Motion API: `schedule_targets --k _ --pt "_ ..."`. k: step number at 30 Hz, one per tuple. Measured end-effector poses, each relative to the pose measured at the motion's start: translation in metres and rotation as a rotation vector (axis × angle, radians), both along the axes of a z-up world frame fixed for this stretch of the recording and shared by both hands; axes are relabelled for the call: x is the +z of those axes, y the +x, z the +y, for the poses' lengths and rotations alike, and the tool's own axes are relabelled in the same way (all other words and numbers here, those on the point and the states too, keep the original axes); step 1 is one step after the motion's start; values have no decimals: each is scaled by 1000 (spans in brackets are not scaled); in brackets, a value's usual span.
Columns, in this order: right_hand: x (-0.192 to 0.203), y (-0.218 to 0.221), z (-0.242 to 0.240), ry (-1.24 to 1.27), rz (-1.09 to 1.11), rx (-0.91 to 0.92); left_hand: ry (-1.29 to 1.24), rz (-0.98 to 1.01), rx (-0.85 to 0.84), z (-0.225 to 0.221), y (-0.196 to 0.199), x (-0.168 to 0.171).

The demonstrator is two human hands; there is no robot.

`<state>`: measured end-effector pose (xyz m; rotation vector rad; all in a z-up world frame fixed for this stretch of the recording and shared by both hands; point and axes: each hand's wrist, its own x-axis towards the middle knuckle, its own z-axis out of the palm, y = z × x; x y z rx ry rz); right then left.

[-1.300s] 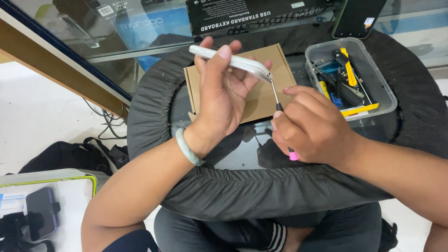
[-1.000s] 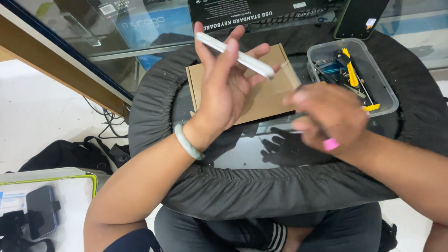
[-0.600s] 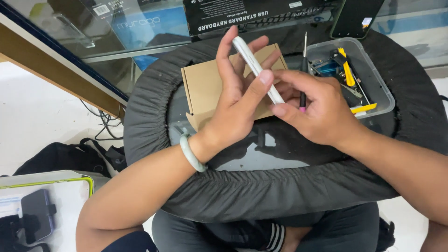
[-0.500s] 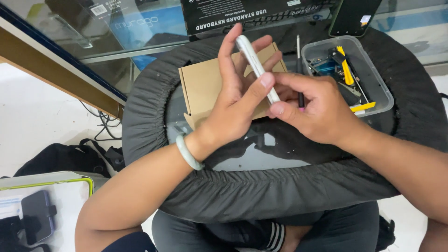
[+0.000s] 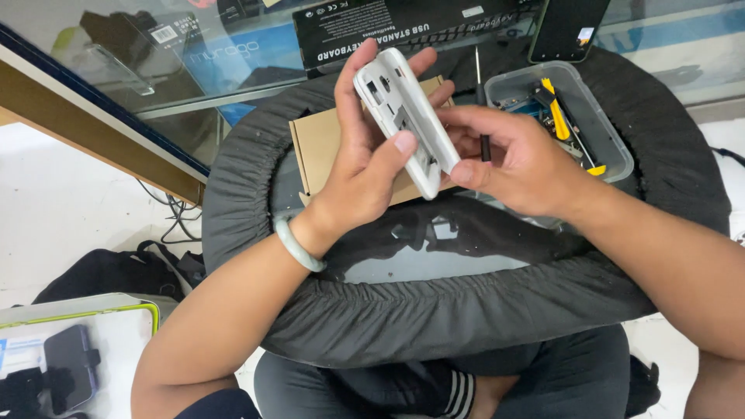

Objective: Cleaning and polishing the exterior surfaces and edges of a white smartphone and its removable back cover using a small tool.

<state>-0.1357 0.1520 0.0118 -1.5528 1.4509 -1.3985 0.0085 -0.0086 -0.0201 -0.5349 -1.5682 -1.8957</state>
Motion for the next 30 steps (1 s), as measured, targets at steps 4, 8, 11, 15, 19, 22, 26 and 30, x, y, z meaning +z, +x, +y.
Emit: schedule_targets --k 4,8,11,15,19,22,26,30 --pt "7 1 -2 38 178 -161 386 -201 -35 0 -11 5" --pt "10 -1 0 111 304 -425 758 -213 -136 -6 -13 12" --pt "7 -2 3 82 584 -522 779 -240 -50 -4 -10 23" --pt "9 6 1 233 555 -572 724 -180 -79 -4 -7 22" --pt "-13 -4 0 216 686 -618 554 -210 -18 2 1 24" --pt "-16 -2 3 146 838 -644 529 -162 -138 3 1 21" --pt "-14 3 15 130 1108 -715 601 -177 -231 10 1 22" --pt "2 20 23 -106 1025 -675 438 -195 -95 22 9 34"
